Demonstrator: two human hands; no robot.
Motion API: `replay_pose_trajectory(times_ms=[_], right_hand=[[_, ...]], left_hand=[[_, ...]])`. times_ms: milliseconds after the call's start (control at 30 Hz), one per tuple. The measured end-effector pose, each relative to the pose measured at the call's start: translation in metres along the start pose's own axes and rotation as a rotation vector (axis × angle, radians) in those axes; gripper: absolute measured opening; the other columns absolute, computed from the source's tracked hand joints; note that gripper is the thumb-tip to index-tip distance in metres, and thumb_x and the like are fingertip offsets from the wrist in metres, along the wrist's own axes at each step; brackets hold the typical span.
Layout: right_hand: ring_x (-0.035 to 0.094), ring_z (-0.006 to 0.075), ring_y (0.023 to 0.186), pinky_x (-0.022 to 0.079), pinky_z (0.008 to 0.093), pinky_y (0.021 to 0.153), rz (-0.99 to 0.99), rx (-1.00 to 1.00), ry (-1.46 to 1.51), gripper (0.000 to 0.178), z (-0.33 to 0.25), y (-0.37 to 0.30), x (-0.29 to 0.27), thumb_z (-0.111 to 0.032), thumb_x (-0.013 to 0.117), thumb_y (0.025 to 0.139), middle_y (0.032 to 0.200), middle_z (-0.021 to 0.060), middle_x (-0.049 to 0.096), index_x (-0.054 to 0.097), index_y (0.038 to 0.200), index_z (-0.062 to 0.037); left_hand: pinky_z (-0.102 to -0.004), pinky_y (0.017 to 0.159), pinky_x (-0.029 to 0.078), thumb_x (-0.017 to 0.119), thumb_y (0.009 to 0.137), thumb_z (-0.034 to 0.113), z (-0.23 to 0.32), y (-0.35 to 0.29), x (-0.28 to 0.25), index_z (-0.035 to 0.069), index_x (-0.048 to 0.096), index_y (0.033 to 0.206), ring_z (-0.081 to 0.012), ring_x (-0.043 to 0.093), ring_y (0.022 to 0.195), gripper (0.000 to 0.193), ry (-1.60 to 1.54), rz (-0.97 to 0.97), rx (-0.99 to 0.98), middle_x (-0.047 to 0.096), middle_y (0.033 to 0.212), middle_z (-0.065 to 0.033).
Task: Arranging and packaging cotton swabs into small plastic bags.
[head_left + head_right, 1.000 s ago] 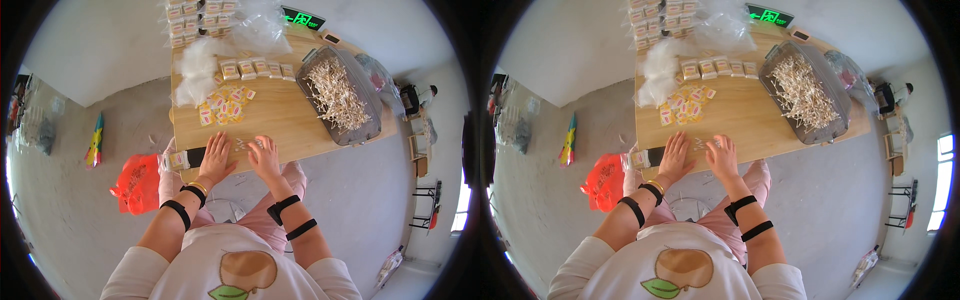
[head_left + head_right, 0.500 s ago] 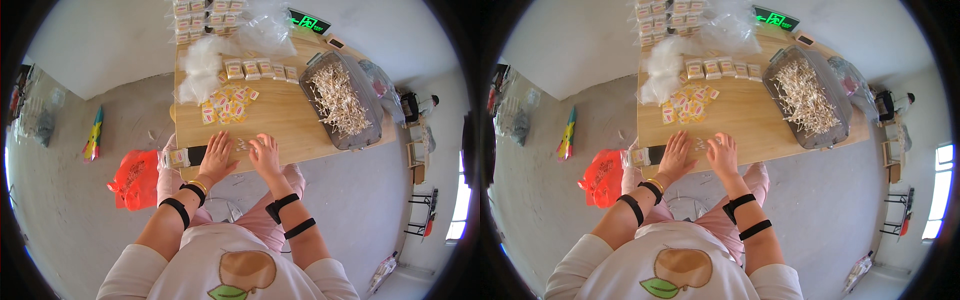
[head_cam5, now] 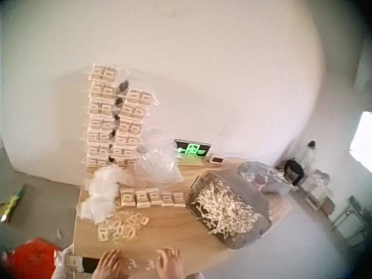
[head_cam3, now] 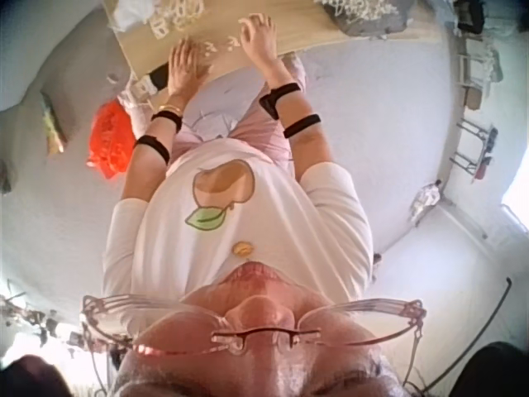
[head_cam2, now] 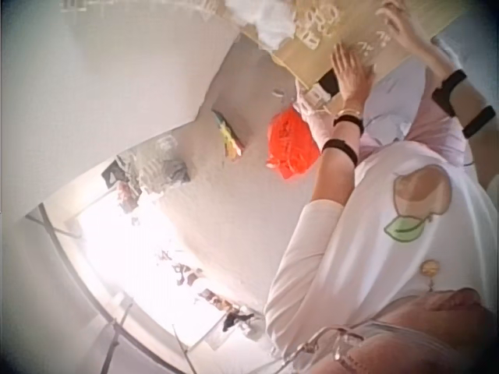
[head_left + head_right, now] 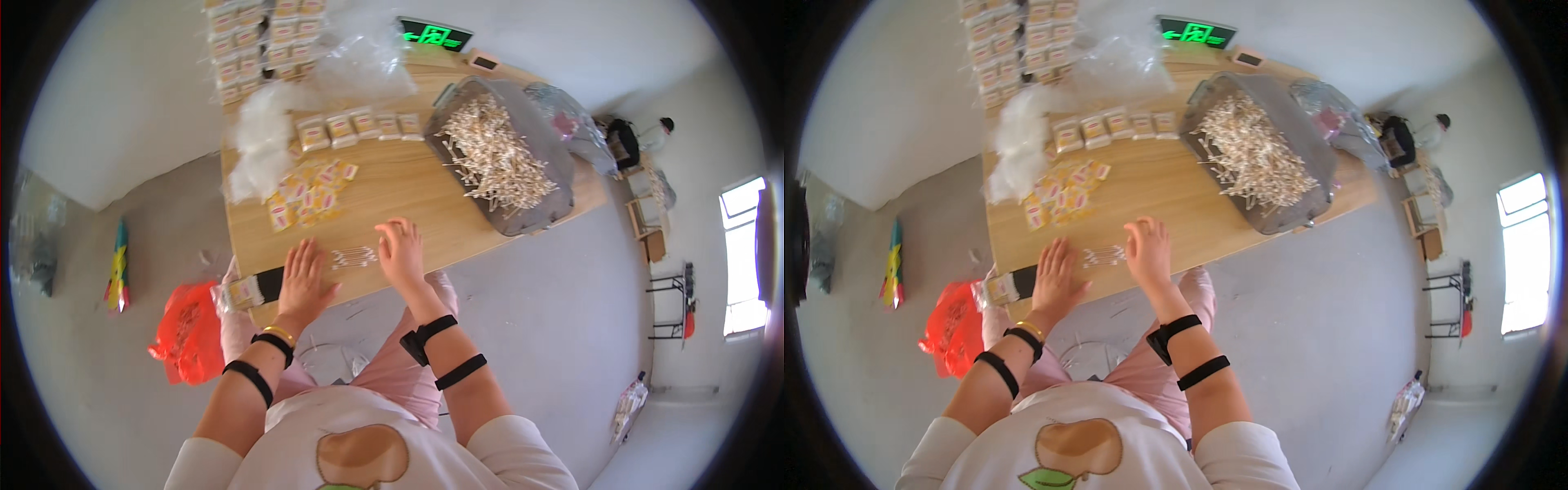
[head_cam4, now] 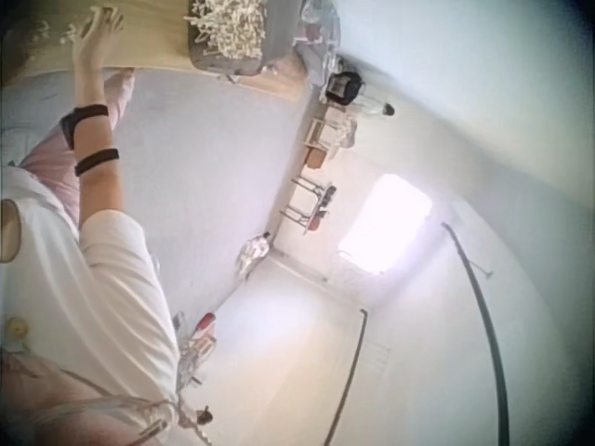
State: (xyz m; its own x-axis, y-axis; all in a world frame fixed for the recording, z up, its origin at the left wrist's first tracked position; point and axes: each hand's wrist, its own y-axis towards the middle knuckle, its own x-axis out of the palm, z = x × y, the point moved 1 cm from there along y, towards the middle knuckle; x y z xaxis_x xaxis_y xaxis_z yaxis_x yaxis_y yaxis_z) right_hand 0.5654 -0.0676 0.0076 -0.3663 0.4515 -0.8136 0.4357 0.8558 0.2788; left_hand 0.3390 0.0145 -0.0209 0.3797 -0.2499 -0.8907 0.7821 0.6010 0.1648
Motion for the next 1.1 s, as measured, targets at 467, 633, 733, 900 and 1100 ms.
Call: replay_pose_trajectory(times_ms=[467, 633, 733, 900, 1100], right_hand=[[0.05, 0.0394, 0.125, 0.042, 0.0467, 0.108, 0.161, 0.754, -0.191, 0.049, 0.195, 0.072, -0.064, -0.021, 0.068, 0.086, 0.134, 0.0224, 0.05, 0.062, 0.134, -0.0127], [0.057, 0.0379, 0.116, 0.048, 0.0432, 0.101, 0.31, 0.718, 0.01, 0.045, 0.195, 0.064, -0.042, -0.021, 0.067, 0.087, 0.137, 0.0206, 0.048, 0.063, 0.13, -0.008], [0.062, 0.0348, 0.108, 0.051, 0.0405, 0.095, 0.24, 0.699, 0.186, 0.039, 0.17, 0.05, -0.034, -0.02, 0.067, 0.088, 0.133, 0.0183, 0.052, 0.066, 0.124, -0.0034], [0.064, 0.0244, 0.099, 0.053, 0.0347, 0.088, 0.18, 0.645, 0.729, 0.024, 0.102, 0.01, -0.017, -0.017, 0.067, 0.092, 0.123, 0.015, 0.058, 0.071, 0.11, -0.0005], [0.063, 0.0209, 0.096, 0.053, 0.0328, 0.087, 0.323, 0.674, 0.581, 0.017, 0.091, -0.032, -0.017, -0.011, 0.068, 0.093, 0.116, 0.0119, 0.055, 0.071, 0.108, -0.0042]], left_hand=[[-0.0533, 0.125, 0.02, 0.074, 0.083, 0.037, 0.006, 0.004, 0.001, 0.003, 0.043, 0.146, -0.0386, 0.028, 0.151, 0.078, 0.002, 0.006, 0.029, 0.034, 0.16, -0.0203], [-0.0539, 0.125, 0.019, 0.074, 0.083, 0.037, 0.008, 0.005, 0.001, 0.003, 0.043, 0.146, -0.0393, 0.028, 0.15, 0.078, -0.007, -0.004, 0.034, 0.034, 0.159, -0.021], [-0.0542, 0.125, 0.019, 0.073, 0.083, 0.038, 0.006, 0.003, 0.0, 0.002, 0.043, 0.146, -0.0394, 0.028, 0.15, 0.078, -0.012, -0.011, 0.028, 0.034, 0.159, -0.0215], [-0.0537, 0.125, 0.019, 0.073, 0.084, 0.038, 0.004, 0.002, -0.001, 0.001, 0.043, 0.145, -0.0392, 0.027, 0.151, 0.077, 0.007, -0.025, 0.02, 0.033, 0.16, -0.0218], [-0.0533, 0.125, 0.019, 0.075, 0.083, 0.034, 0.008, 0.004, -0.001, 0.001, 0.043, 0.144, -0.0397, 0.027, 0.15, 0.076, -0.002, -0.029, 0.022, 0.033, 0.159, -0.0209]])
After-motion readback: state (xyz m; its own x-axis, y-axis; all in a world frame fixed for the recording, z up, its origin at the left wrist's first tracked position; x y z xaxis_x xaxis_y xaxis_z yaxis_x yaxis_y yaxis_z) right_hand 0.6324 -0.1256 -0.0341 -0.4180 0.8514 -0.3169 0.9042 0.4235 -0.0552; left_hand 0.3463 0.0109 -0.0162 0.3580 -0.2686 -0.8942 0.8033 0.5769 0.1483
